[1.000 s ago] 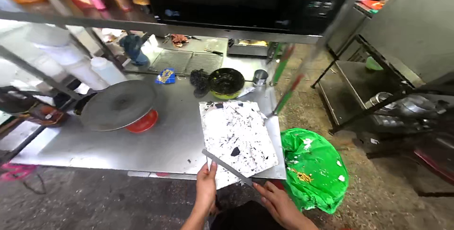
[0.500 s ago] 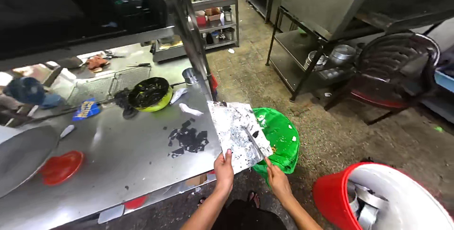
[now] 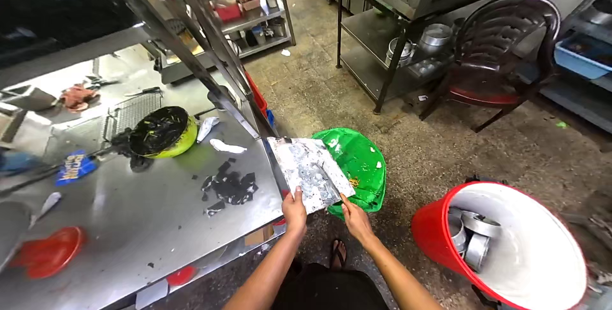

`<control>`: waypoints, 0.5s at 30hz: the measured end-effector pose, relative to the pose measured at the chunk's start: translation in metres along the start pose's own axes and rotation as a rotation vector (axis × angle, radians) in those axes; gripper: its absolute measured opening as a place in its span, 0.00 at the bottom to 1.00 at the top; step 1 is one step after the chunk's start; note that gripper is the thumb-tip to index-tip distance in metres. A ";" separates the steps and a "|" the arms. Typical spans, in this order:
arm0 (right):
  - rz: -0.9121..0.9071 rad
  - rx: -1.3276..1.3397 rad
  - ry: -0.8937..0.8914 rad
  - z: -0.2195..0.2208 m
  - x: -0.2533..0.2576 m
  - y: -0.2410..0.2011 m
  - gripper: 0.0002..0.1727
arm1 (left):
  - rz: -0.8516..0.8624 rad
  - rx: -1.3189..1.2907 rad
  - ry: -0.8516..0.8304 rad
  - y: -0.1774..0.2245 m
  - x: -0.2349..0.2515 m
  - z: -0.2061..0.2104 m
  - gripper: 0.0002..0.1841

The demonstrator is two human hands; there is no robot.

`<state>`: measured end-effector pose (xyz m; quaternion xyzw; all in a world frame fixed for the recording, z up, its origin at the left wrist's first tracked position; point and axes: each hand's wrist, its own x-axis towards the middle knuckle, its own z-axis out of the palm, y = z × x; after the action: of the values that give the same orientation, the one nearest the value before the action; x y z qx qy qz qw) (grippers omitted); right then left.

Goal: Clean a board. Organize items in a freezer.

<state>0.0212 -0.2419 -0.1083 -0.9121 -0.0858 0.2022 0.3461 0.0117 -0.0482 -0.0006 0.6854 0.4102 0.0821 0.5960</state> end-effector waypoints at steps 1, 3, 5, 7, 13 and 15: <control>-0.073 0.015 0.010 -0.008 -0.008 -0.003 0.28 | 0.002 -0.031 -0.005 0.003 0.000 -0.003 0.19; -0.173 0.001 0.006 -0.020 -0.028 -0.016 0.28 | 0.012 -0.091 -0.010 0.011 -0.001 -0.009 0.18; -0.173 -0.044 0.015 -0.027 -0.041 -0.021 0.28 | 0.044 -0.110 -0.002 0.013 -0.005 -0.013 0.18; -0.105 -0.080 0.043 -0.031 -0.037 -0.011 0.28 | 0.055 -0.104 0.011 0.014 -0.010 -0.020 0.19; -0.336 -0.018 0.070 -0.018 -0.060 -0.004 0.29 | 0.015 -0.204 -0.002 -0.006 -0.040 -0.061 0.16; -0.467 -0.012 0.059 -0.014 -0.082 -0.028 0.27 | 0.004 -0.278 -0.001 -0.010 -0.056 -0.085 0.16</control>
<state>-0.0471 -0.2534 -0.0546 -0.8751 -0.2854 0.0893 0.3804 -0.0809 -0.0218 0.0354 0.5973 0.3932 0.1391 0.6850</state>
